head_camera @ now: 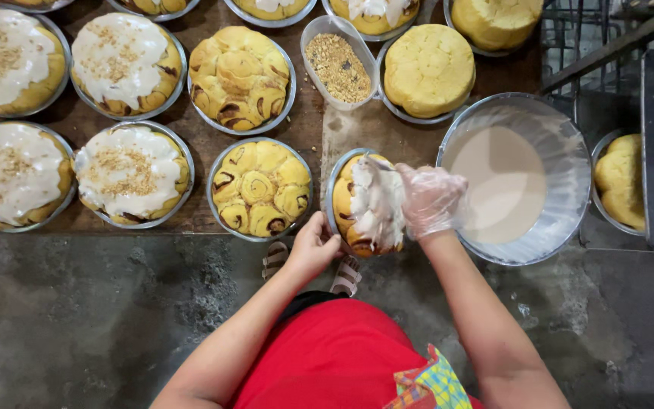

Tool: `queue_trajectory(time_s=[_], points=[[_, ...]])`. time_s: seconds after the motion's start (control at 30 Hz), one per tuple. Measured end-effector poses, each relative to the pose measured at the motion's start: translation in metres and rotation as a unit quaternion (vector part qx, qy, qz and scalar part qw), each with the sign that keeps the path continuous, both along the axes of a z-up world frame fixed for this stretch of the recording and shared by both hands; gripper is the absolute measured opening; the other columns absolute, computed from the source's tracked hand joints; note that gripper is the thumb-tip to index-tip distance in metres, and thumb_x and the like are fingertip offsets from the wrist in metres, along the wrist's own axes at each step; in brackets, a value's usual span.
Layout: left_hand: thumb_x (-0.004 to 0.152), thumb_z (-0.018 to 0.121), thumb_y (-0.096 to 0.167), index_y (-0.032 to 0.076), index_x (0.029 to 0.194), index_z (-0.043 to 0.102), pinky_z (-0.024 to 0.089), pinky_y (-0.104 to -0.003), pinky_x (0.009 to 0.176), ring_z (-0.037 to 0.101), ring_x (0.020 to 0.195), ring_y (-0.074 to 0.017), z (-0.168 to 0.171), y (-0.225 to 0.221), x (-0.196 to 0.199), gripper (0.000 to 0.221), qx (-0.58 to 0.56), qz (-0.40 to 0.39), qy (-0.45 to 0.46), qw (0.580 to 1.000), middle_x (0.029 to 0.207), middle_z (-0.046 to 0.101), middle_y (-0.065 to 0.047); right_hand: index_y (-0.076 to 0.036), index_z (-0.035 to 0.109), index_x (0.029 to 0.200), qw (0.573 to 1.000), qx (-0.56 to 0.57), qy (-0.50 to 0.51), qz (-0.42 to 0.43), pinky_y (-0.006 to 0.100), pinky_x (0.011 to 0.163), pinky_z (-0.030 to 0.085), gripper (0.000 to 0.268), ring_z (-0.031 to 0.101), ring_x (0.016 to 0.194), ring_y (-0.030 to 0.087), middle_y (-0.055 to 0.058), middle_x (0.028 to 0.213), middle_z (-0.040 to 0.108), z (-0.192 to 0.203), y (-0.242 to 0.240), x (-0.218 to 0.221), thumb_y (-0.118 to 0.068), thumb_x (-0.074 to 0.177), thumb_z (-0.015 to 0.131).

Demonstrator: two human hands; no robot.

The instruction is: The person spreads a white frosting onto several pastries in round tins using a spoon and sprinkles crushed nuts over them by hand before placing them on a metal rack.

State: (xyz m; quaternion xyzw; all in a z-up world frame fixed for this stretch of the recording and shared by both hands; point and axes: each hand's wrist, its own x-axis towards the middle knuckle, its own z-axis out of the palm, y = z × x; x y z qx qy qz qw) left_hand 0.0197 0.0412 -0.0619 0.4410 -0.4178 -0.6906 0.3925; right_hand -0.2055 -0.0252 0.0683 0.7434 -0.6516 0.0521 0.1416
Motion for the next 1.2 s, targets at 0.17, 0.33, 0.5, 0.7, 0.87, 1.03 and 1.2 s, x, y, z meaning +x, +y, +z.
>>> queue_trajectory(time_s=[0.17, 0.33, 0.5, 0.7, 0.87, 1.03, 1.2], points=[[0.088, 0.063, 0.003, 0.005, 0.108, 0.056, 0.055, -0.026, 0.064, 0.06, 0.075, -0.0101, 0.03, -0.002, 0.002, 0.022, -0.04, -0.007, -0.082, 0.996, 0.086, 0.061, -0.002, -0.029, 0.078, 0.095, 0.998, 0.005, -0.014, 0.066, 0.048, 0.064, 0.041, 0.016, 0.066, 0.074, 0.025, 0.001, 0.074, 0.067, 0.0, 0.012, -0.007, -0.033, 0.095, 0.063], [0.09, 0.067, 0.002, 0.001, 0.103, 0.055, 0.05, -0.027, 0.068, 0.056, 0.079, -0.0116, 0.035, -0.003, -0.001, 0.017, -0.115, 0.0, -0.115, 0.987, 0.087, 0.059, -0.005, -0.03, 0.079, 0.104, 0.995, 0.01, -0.098, 0.031, 0.049, 0.066, 0.039, 0.022, 0.065, 0.076, 0.026, 0.002, 0.077, 0.067, 0.002, 0.013, -0.009, -0.032, 0.089, 0.064], [0.088, 0.066, 0.003, 0.002, 0.103, 0.055, 0.053, -0.027, 0.064, 0.058, 0.075, -0.0102, 0.042, -0.006, -0.004, 0.018, -0.075, -0.003, -0.106, 0.992, 0.086, 0.059, -0.004, -0.024, 0.078, 0.111, 0.994, -0.022, -0.061, 0.093, 0.046, 0.065, 0.039, 0.023, 0.064, 0.077, 0.024, 0.001, 0.078, 0.065, 0.016, 0.045, 0.011, -0.026, 0.093, 0.065], [0.089, 0.064, 0.001, 0.001, 0.102, 0.053, 0.056, -0.027, 0.062, 0.06, 0.075, -0.0097, 0.035, -0.007, -0.008, 0.017, -0.043, 0.001, -0.061, 0.997, 0.087, 0.058, -0.003, -0.025, 0.078, 0.106, 0.991, -0.02, -0.054, 0.121, 0.046, 0.066, 0.041, 0.029, 0.066, 0.077, 0.022, -0.002, 0.077, 0.065, 0.036, 0.068, 0.01, -0.015, 0.083, 0.064], [0.09, 0.063, 0.001, 0.001, 0.099, 0.049, 0.058, -0.027, 0.061, 0.062, 0.074, -0.0102, 0.039, -0.004, -0.013, 0.016, -0.015, 0.005, -0.039, 0.999, 0.086, 0.056, -0.003, -0.026, 0.079, 0.102, 0.997, -0.009, -0.064, 0.033, 0.045, 0.061, 0.04, 0.022, 0.065, 0.071, 0.022, 0.0, 0.074, 0.066, 0.02, 0.045, -0.005, -0.014, 0.09, 0.065], [0.092, 0.063, 0.004, 0.002, 0.102, 0.049, 0.06, -0.027, 0.061, 0.069, 0.076, -0.0123, 0.052, -0.007, -0.019, 0.017, 0.017, -0.007, 0.002, 1.0, 0.092, 0.059, -0.005, -0.023, 0.08, 0.1, 0.993, -0.047, -0.097, 0.037, 0.045, 0.058, 0.04, 0.019, 0.063, 0.066, 0.025, 0.002, 0.069, 0.064, 0.021, 0.059, 0.016, -0.022, 0.084, 0.07], [0.09, 0.064, 0.003, 0.001, 0.103, 0.051, 0.06, -0.028, 0.059, 0.067, 0.071, -0.0127, 0.057, -0.007, -0.02, 0.018, 0.006, -0.002, -0.035, 0.999, 0.09, 0.058, -0.005, -0.025, 0.079, 0.109, 0.993, -0.023, -0.1, 0.06, 0.047, 0.064, 0.045, 0.034, 0.065, 0.073, 0.024, 0.0, 0.078, 0.067, 0.032, 0.081, 0.022, -0.013, 0.08, 0.066]])
